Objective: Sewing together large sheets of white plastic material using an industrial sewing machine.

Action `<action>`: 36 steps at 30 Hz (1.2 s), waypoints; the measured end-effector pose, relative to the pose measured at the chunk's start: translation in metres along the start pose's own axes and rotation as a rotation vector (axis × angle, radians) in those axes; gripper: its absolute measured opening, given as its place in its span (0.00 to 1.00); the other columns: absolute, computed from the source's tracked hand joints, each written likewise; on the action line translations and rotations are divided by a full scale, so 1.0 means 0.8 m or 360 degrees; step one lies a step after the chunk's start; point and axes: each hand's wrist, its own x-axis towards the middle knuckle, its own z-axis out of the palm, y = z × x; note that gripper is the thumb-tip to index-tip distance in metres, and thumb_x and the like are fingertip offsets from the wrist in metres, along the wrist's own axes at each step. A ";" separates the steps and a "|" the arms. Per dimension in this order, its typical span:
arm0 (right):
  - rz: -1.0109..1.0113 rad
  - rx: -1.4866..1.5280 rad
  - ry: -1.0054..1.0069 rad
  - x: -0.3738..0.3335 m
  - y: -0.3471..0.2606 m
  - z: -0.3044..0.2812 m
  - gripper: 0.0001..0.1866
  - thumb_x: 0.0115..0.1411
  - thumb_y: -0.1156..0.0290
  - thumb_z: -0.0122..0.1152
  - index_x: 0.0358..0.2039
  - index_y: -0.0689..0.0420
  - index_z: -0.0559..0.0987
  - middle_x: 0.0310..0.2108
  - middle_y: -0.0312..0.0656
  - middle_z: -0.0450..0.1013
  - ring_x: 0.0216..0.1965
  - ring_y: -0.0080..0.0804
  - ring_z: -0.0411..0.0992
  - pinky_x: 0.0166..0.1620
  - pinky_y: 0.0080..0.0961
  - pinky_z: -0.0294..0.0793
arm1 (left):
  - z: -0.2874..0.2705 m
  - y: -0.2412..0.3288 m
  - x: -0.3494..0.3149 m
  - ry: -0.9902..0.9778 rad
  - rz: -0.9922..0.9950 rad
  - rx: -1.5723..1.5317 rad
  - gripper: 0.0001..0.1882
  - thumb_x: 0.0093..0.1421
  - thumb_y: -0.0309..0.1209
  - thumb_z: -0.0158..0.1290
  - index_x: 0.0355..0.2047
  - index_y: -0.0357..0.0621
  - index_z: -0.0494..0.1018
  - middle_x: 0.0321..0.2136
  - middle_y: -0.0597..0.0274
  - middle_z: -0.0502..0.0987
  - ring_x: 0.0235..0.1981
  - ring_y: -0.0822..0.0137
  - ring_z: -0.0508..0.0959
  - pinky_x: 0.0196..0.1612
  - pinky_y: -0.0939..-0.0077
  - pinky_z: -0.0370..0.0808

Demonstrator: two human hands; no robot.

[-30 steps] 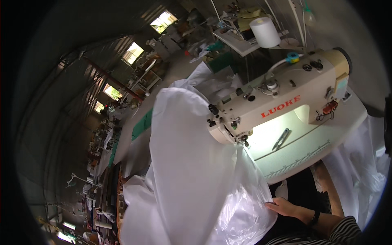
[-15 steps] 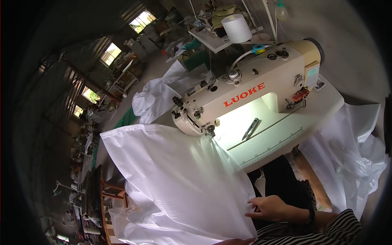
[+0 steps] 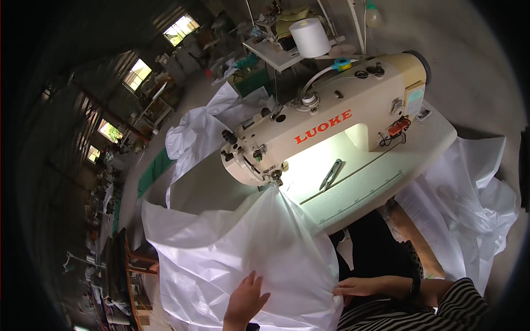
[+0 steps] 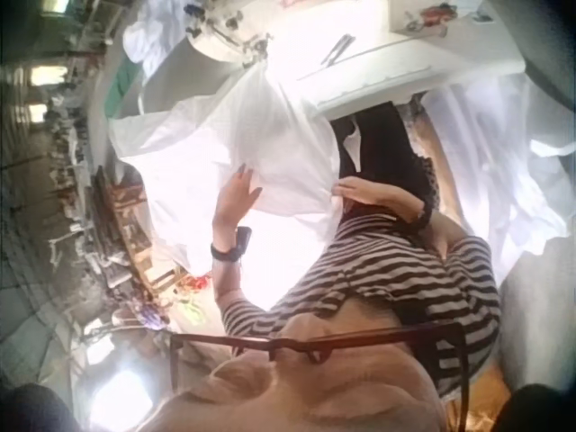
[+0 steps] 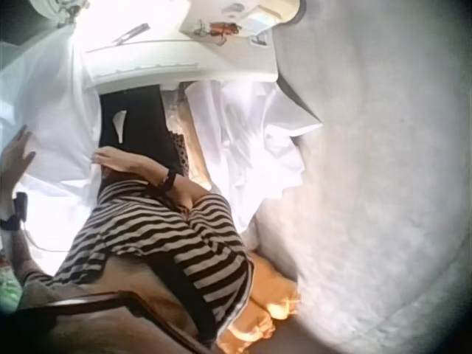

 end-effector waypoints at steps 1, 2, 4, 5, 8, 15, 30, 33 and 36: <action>0.0023 0.0002 0.0008 0.000 0.004 -0.004 0.27 0.72 0.51 0.46 0.54 0.64 0.73 0.42 0.44 0.75 0.39 0.30 0.76 0.46 0.24 0.78 | -0.025 0.018 0.011 -0.0334 -0.0113 0.0042 0.24 0.61 0.33 0.56 0.57 0.41 0.69 0.56 0.49 0.73 0.55 0.50 0.74 0.56 0.58 0.72; 0.0028 -0.0012 0.0007 -0.002 0.007 -0.008 0.27 0.72 0.51 0.46 0.53 0.64 0.73 0.43 0.45 0.75 0.39 0.30 0.76 0.46 0.24 0.78 | -0.032 0.035 0.029 0.0037 0.0185 -0.0092 0.19 0.62 0.32 0.53 0.54 0.44 0.72 0.48 0.53 0.79 0.49 0.51 0.78 0.53 0.60 0.74; 0.0044 -0.0031 -0.0020 -0.001 0.007 -0.008 0.27 0.71 0.51 0.46 0.53 0.64 0.74 0.44 0.45 0.75 0.39 0.30 0.77 0.47 0.25 0.77 | -0.035 0.062 0.091 0.0564 0.0480 -0.0261 0.17 0.62 0.28 0.52 0.52 0.41 0.72 0.46 0.49 0.78 0.48 0.49 0.78 0.52 0.60 0.75; -0.0010 -0.0017 -0.0030 -0.006 -0.001 -0.001 0.27 0.71 0.50 0.45 0.53 0.64 0.74 0.44 0.44 0.75 0.40 0.30 0.76 0.47 0.26 0.77 | -0.023 0.060 0.126 0.0833 0.0610 -0.0263 0.16 0.61 0.26 0.52 0.50 0.40 0.72 0.48 0.50 0.77 0.48 0.49 0.77 0.50 0.60 0.75; -0.0017 -0.0061 -0.0059 -0.021 -0.011 0.002 0.29 0.70 0.47 0.46 0.50 0.64 0.75 0.43 0.44 0.77 0.40 0.31 0.77 0.46 0.27 0.77 | 0.033 0.043 0.203 0.0985 0.0655 -0.0367 0.22 0.60 0.29 0.53 0.55 0.39 0.68 0.55 0.49 0.73 0.55 0.48 0.73 0.57 0.56 0.70; -0.0272 -0.1430 0.1005 -0.028 -0.130 0.020 0.27 0.63 0.42 0.52 0.38 0.57 0.79 0.27 0.47 0.79 0.30 0.46 0.79 0.36 0.36 0.78 | 0.058 0.044 0.191 0.0912 0.0559 0.0012 0.32 0.58 0.36 0.57 0.61 0.42 0.63 0.62 0.52 0.66 0.66 0.51 0.61 0.66 0.44 0.54; -0.0474 -0.0796 0.1587 0.037 -0.096 -0.039 0.22 0.64 0.50 0.56 0.36 0.60 0.77 0.33 0.47 0.77 0.38 0.43 0.76 0.41 0.34 0.75 | 0.054 0.042 0.219 0.1214 0.0588 0.0047 0.20 0.52 0.32 0.58 0.47 0.48 0.74 0.55 0.69 0.75 0.46 0.59 0.73 0.51 0.59 0.68; -0.0495 -0.0726 0.1539 0.030 -0.108 -0.020 0.18 0.63 0.58 0.60 0.45 0.61 0.77 0.33 0.50 0.78 0.36 0.45 0.78 0.39 0.33 0.77 | 0.055 0.043 0.217 0.1165 0.0594 0.0073 0.19 0.52 0.31 0.57 0.46 0.48 0.73 0.56 0.71 0.74 0.47 0.59 0.73 0.51 0.60 0.68; -0.0897 -0.0987 0.1665 0.022 -0.111 0.006 0.19 0.62 0.69 0.61 0.52 0.61 0.75 0.29 0.49 0.78 0.28 0.45 0.79 0.31 0.32 0.77 | 0.059 0.042 0.212 0.1168 0.0590 0.0095 0.18 0.53 0.30 0.56 0.46 0.49 0.73 0.56 0.69 0.75 0.47 0.59 0.73 0.50 0.60 0.68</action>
